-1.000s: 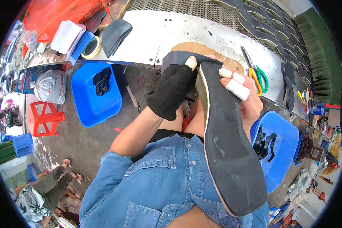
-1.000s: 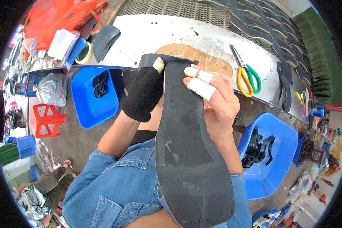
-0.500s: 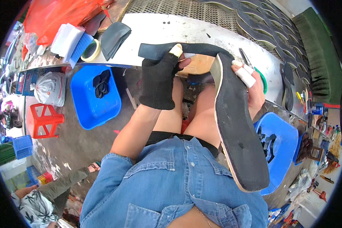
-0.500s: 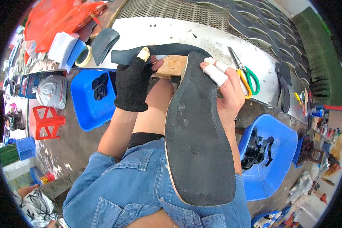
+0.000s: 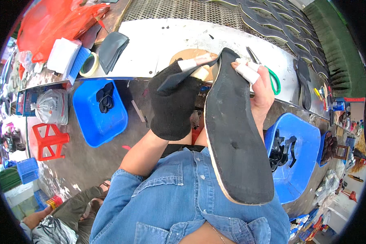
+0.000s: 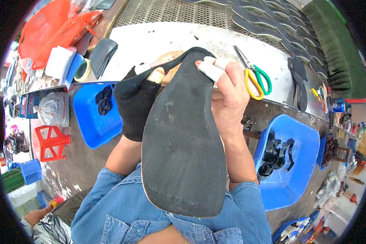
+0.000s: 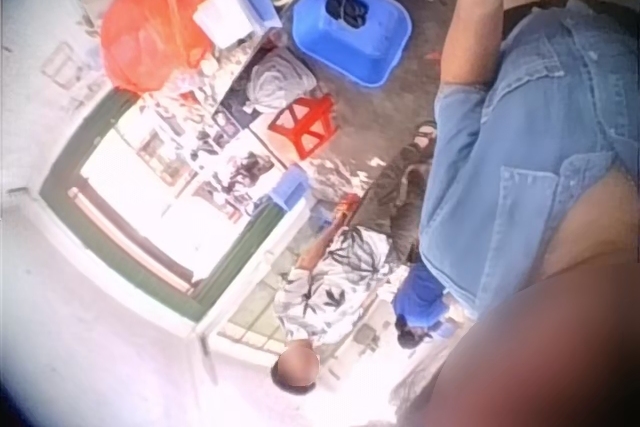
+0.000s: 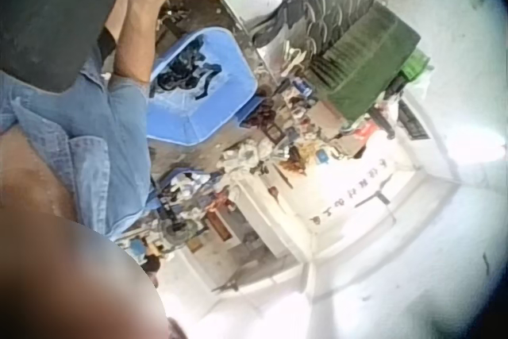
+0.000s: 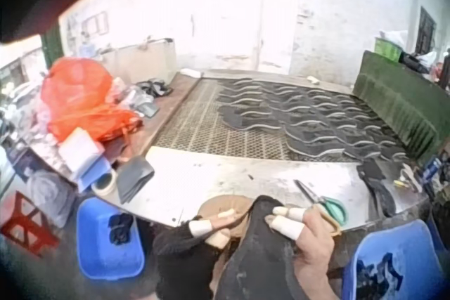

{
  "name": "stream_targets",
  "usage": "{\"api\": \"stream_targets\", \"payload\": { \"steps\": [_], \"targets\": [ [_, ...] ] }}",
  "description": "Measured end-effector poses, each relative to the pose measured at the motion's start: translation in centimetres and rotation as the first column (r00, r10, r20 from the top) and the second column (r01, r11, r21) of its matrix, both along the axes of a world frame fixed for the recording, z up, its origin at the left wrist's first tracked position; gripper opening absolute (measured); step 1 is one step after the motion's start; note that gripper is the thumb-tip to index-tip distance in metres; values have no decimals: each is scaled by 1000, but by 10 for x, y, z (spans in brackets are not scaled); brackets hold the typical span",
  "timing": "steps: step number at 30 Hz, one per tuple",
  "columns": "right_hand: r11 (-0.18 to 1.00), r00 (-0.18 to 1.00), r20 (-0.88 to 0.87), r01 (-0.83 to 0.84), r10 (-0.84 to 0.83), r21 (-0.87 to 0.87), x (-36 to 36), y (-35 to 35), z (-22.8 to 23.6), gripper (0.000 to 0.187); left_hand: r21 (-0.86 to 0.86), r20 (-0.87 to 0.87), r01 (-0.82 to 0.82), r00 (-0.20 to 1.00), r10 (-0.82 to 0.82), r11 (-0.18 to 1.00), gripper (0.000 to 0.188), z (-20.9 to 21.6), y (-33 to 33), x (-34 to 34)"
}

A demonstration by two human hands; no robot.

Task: Manufacturing a black high-heeled shoe by applying adhesive and trimming fabric components.

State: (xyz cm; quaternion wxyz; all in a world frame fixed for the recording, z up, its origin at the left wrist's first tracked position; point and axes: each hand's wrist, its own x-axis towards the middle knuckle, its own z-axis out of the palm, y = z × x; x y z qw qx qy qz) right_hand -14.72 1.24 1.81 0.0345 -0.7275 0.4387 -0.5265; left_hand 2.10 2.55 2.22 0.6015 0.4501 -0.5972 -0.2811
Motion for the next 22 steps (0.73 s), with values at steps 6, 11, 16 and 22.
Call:
{"api": "stream_targets", "payload": {
  "steps": [6,11,16,22],
  "targets": [
    [1000,999,27,25,-25,1,1,-1,-2,43,49,-92,29,995,-25,998,23,5,-1,-2],
    [999,999,-30,44,-43,32,-1,1,-2,45,-75,97,46,994,-39,996,24,9,-1,-2],
    [999,999,-6,49,-49,22,-3,-4,-7,44,12,71,162,984,-163,987,23,22,-4,2],
    [993,993,68,96,-101,71,4,-7,-12,40,145,-65,57,997,-48,988,20,32,4,7]
  ]
}}
